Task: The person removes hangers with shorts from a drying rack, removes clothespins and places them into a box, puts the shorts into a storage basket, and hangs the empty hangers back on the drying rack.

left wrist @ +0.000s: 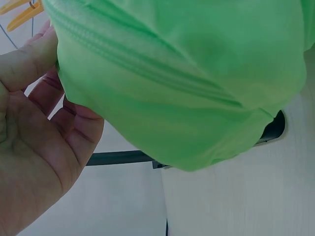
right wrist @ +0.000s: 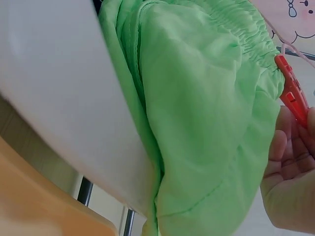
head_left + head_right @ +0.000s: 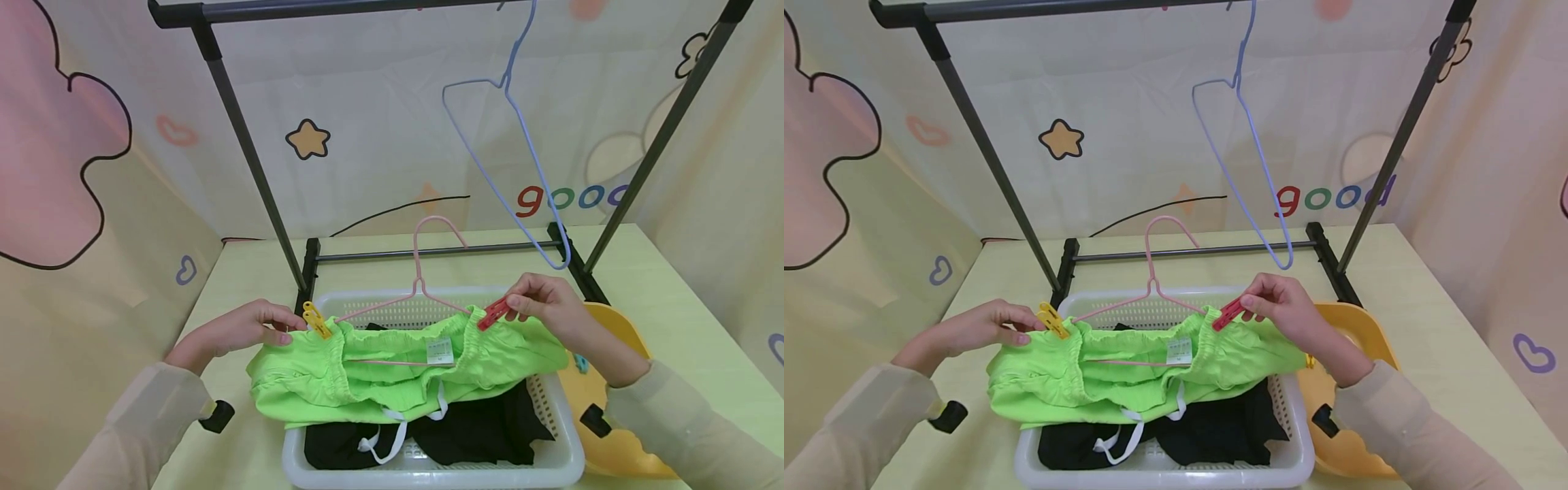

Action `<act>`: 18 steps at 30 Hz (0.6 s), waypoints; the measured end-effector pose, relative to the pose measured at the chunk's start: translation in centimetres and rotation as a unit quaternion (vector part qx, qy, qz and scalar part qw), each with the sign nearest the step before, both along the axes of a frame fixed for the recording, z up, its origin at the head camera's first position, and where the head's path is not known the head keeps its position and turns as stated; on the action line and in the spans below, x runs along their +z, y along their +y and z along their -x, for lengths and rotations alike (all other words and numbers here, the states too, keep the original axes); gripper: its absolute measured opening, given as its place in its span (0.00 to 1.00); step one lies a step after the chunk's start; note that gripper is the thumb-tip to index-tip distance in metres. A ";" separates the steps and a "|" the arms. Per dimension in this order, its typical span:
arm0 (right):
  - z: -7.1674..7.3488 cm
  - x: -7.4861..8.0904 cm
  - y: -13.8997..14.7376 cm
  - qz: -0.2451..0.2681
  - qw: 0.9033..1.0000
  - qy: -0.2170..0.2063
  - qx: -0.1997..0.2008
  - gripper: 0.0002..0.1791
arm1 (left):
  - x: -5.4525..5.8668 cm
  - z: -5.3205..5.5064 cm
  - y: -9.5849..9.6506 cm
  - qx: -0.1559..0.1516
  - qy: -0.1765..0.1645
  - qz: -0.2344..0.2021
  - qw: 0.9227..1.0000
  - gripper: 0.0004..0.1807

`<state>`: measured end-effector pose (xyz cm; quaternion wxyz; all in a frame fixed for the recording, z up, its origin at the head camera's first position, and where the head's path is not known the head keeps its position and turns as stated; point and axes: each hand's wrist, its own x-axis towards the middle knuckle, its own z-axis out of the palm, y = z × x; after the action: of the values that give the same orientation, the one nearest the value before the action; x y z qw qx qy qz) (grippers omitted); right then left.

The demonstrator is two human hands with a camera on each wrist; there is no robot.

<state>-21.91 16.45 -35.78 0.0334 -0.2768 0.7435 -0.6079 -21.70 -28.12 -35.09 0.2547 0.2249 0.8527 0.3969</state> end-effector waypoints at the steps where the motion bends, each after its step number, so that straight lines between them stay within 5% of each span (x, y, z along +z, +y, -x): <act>1: 0.0 0.0 0.0 -0.001 1.000 0.000 -0.002 0.07 | 0.0 0.0 0.0 -0.001 0.000 -0.001 1.000 0.16; 18: 0.0 -0.2 0.3 -0.006 0.999 -0.002 -0.033 0.06 | -0.2 0.1 0.2 -0.006 -0.005 0.006 1.000 0.16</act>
<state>-21.92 16.75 -35.95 0.0167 -0.2508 0.7555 -0.6050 -21.80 -27.90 -35.25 0.2625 0.2266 0.8527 0.3908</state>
